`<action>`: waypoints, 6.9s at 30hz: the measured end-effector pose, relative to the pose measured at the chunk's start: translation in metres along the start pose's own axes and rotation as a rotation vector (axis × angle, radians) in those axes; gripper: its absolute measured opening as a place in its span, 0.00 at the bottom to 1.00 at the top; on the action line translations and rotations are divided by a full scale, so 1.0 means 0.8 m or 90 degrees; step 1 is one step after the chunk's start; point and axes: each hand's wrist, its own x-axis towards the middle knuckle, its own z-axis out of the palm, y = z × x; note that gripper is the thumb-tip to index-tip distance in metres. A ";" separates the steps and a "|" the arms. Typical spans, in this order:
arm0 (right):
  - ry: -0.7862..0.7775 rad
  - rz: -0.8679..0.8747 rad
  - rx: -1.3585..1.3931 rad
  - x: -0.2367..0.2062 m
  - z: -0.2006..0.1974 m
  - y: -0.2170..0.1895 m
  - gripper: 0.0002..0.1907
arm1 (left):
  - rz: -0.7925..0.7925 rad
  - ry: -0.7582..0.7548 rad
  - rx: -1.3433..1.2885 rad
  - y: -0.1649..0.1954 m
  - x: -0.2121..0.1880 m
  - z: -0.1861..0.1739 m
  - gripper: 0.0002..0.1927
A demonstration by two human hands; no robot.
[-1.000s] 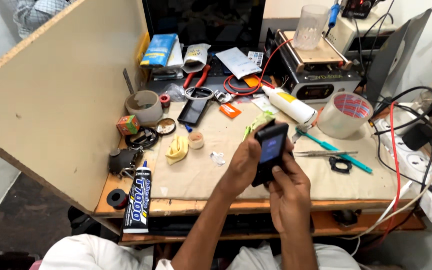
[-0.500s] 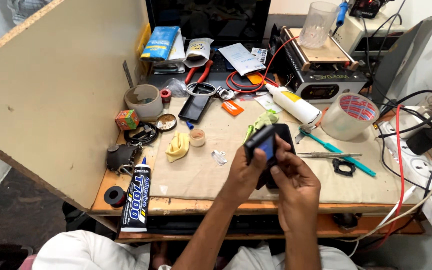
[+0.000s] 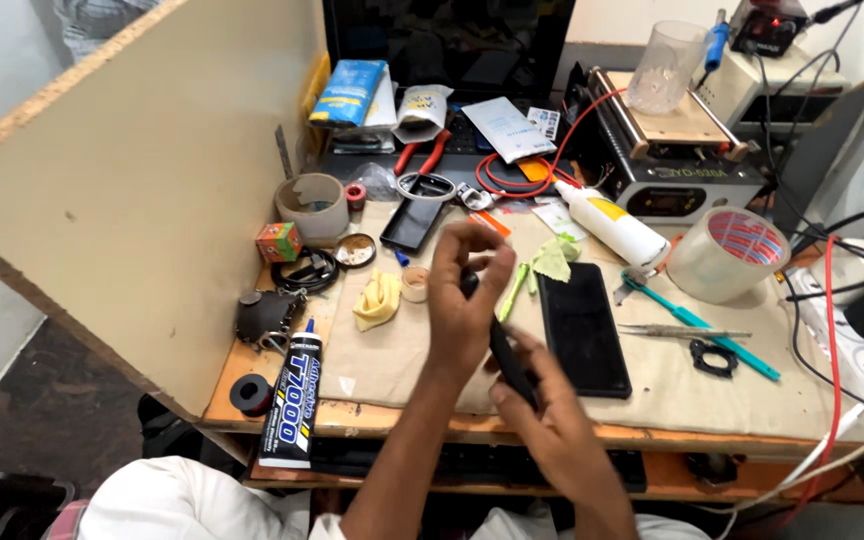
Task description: The person repairs a keypad mobile phone at a workbench. They pry open the back cover, remove and reseat the battery, use a green screwdriver on the phone, press its buttons, power the phone on to test it, then press the cover closed and set the phone down.
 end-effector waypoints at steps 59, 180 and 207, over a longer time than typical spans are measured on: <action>0.080 -0.191 0.098 0.008 0.020 0.051 0.37 | -0.257 0.034 -0.129 0.080 -0.015 -0.029 0.13; 0.310 -0.235 -0.337 -0.049 0.025 -0.043 0.19 | -0.297 -0.235 -0.273 0.045 -0.086 -0.083 0.12; 0.182 -0.239 -0.313 -0.073 -0.010 -0.062 0.21 | -0.190 -0.292 0.066 0.123 -0.076 -0.056 0.17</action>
